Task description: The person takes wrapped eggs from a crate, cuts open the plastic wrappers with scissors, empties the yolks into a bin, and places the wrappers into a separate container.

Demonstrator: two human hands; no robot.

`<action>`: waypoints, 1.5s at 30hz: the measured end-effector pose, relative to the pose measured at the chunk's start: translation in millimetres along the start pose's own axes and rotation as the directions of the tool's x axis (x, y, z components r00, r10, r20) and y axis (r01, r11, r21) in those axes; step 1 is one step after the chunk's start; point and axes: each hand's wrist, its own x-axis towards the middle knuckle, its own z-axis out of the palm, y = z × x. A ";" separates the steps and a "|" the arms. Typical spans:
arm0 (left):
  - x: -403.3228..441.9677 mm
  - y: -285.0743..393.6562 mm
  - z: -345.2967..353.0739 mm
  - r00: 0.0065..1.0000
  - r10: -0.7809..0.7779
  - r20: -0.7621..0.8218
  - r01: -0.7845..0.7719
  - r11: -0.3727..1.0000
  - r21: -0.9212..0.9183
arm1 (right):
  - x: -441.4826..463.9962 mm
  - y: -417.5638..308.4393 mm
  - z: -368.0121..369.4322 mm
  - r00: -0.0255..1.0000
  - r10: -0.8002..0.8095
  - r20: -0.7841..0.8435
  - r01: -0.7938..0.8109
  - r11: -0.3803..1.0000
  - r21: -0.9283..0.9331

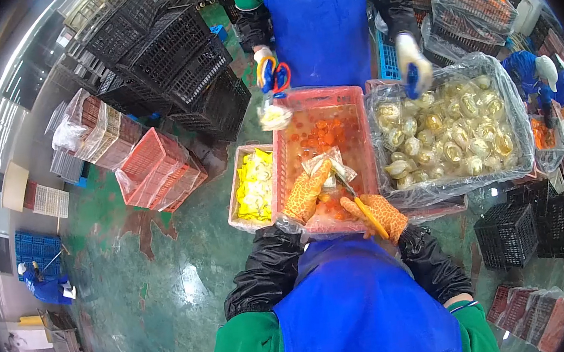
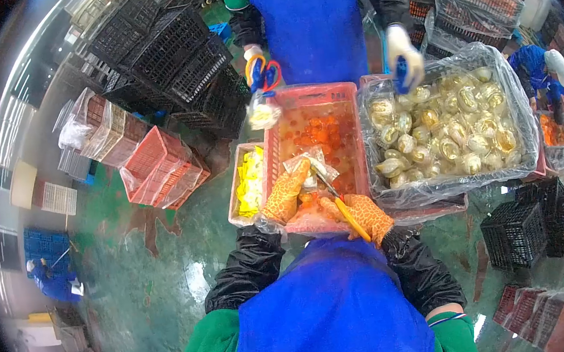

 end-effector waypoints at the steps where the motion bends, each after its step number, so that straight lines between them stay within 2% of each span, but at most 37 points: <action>1: 0.9 -2.8 -2.7 0.996 -0.085 0.036 0.089 0.985 -0.147 | -2.6 -3.0 -1.0 1.000 0.005 0.001 -0.005 1.000 0.029; 2: 1.6 -5.7 -4.7 0.983 -0.164 0.083 0.181 0.940 -0.287 | -3.0 -4.5 -1.6 1.000 0.004 0.000 -0.004 1.000 0.027; 5: 2.5 -4.8 -4.3 0.987 -0.112 0.111 0.144 0.926 -0.350 | -1.4 -0.6 -3.5 0.995 0.098 -0.010 -0.097 0.995 0.035; 6: 4.8 -5.8 -4.9 0.987 -0.112 0.111 0.145 0.925 -0.352 | 2.5 9.5 -6.7 0.999 -0.047 0.021 0.047 0.999 0.001; 8: 9.1 -2.0 -4.4 0.995 -0.024 0.099 0.049 0.962 -0.268 | -0.4 2.6 -9.9 0.980 -0.188 0.059 0.190 0.981 -0.029; 9: 9.3 1.4 -6.1 0.995 -0.023 0.099 0.049 0.962 -0.268 | -1.8 -4.5 -14.5 0.995 -0.092 0.043 0.094 0.994 -0.052; 10: 5.3 18.2 -2.9 0.995 -0.017 0.103 0.032 0.989 -0.147 | -3.9 -11.4 -17.0 1.000 0.005 0.026 -0.003 0.997 -0.072; 11: 3.4 27.9 -1.3 0.994 -0.012 0.108 0.015 1.000 -0.024 | 0.5 -5.4 -19.1 0.995 -0.103 0.016 0.104 0.990 -0.096; 12: 4.6 24.9 -2.9 0.994 -0.011 0.109 0.014 1.000 -0.024 | 4.8 0.7 -21.1 0.978 -0.209 0.006 0.208 0.970 -0.122; 15: 7.4 15.8 -7.2 1.000 -0.018 0.021 0.017 0.998 0.057 | 3.7 -8.3 -27.1 0.988 -0.154 -0.012 0.150 0.974 -0.167; 17: 8.7 17.6 -6.4 0.999 -0.001 -0.035 0.006 0.986 0.169 | 6.0 -9.9 -32.3 1.000 -0.012 0.021 0.014 0.995 -0.097; 18: 9.3 18.1 -7.2 0.999 0.000 -0.035 0.006 0.986 0.169 | 6.3 -7.7 -37.9 1.000 -0.013 0.021 0.015 0.995 -0.097; 20: 11.7 16.4 -9.6 0.999 -0.027 -0.026 0.031 0.981 0.193 | 6.9 0.0 -52.4 0.947 -0.059 0.315 -0.008 0.978 0.208; 21: 13.5 14.5 -10.5 0.999 -0.034 -0.023 0.038 0.979 0.202 | 8.3 1.3 -53.8 0.947 -0.065 0.314 -0.002 0.978 0.207; 24: 18.4 8.6 -5.9 0.996 0.048 -0.080 -0.040 0.994 0.103 | 13.2 14.7 -49.0 0.822 -0.227 0.523 -0.141 0.808 0.572; 25: 15.0 17.7 -0.6 0.997 0.033 -0.064 -0.031 0.999 0.031 | 12.7 8.0 -46.0 0.740 -0.365 0.566 -0.131 0.746 0.653; 26: 13.4 22.1 2.5 0.999 0.019 -0.047 -0.021 0.999 -0.041 | 9.5 1.6 -47.7 0.740 -0.363 0.566 -0.132 0.747 0.652; 27: 15.6 19.7 -2.1 0.999 0.018 -0.048 -0.020 0.999 -0.043 | 5.5 -6.1 -51.1 0.855 -0.185 0.484 -0.064 0.890 0.452; 28: 20.3 14.5 -11.5 0.999 0.000 0.049 -0.003 0.998 0.063 | 1.1 -16.8 -52.2 0.940 -0.032 0.339 -0.044 0.976 0.214; 29: 25.0 8.6 -19.0 0.989 -0.029 0.143 0.005 0.985 0.171 | 3.6 -14.1 -52.3 0.940 -0.031 0.340 -0.045 0.976 0.214; 30: 30.3 2.0 -24.2 0.989 -0.031 0.142 0.006 0.985 0.170 | 8.1 -8.8 -52.7 0.936 -0.260 0.239 0.278 0.960 -0.045; 32: 35.8 2.9 -26.8 0.983 0.115 0.140 -0.145 0.963 0.227 | 9.4 -10.6 -52.1 0.847 -0.491 0.205 0.532 0.783 -0.322; 33: 32.7 1.4 -27.8 0.999 0.047 -0.011 -0.046 0.990 0.132 | 8.3 -13.4 -50.7 0.948 -0.261 0.180 0.302 0.917 -0.262; 34: 34.1 2.7 -32.3 0.999 0.044 -0.017 -0.042 0.991 0.130 | 7.8 -15.8 -48.9 0.985 -0.010 0.173 0.044 0.979 -0.197; 35: 38.9 6.4 -40.8 0.995 0.082 -0.048 -0.076 0.990 0.118 | 6.5 -9.2 -47.5 0.983 -0.005 0.183 0.042 0.979 -0.201; 36: 43.2 10.7 -53.1 0.989 0.119 -0.087 -0.110 0.988 0.107 | 3.2 3.5 -46.3 0.962 -0.218 0.163 0.247 0.950 -0.189; 37: 47.3 13.8 -75.3 0.972 0.232 -0.031 -0.214 0.935 0.284 | 0.2 7.3 -44.1 0.932 -0.318 0.175 0.348 0.920 -0.178; 38: 44.1 21.2 -90.4 0.973 0.222 -0.066 -0.194 0.938 0.287 | -4.5 7.1 -41.2 0.891 -0.415 0.185 0.445 0.880 -0.167; 40: 34.2 34.0 -120.0 0.940 0.181 -0.289 -0.056 0.918 0.393 | -17.9 2.4 -40.2 0.963 -0.223 0.149 0.239 0.966 -0.097; 41: 31.9 37.6 -136.7 0.940 0.147 -0.309 -0.011 0.915 0.403 | -14.5 16.9 -33.4 0.846 -0.520 0.115 0.530 0.844 -0.081; 42: 32.0 38.4 -152.7 0.941 0.116 -0.319 0.027 0.911 0.412 | -15.9 26.4 -29.9 0.846 -0.520 0.120 0.530 0.845 -0.075; 44: 34.8 29.6 -177.5 0.948 0.084 -0.307 0.039 0.927 0.373 | -23.5 24.2 -26.4 0.977 -0.196 0.081 0.192 0.980 0.052; 45: 35.0 25.8 -181.5 0.921 0.100 -0.377 0.095 0.880 0.465 | -24.9 24.3 -25.3 0.998 -0.010 0.066 0.002 0.993 0.119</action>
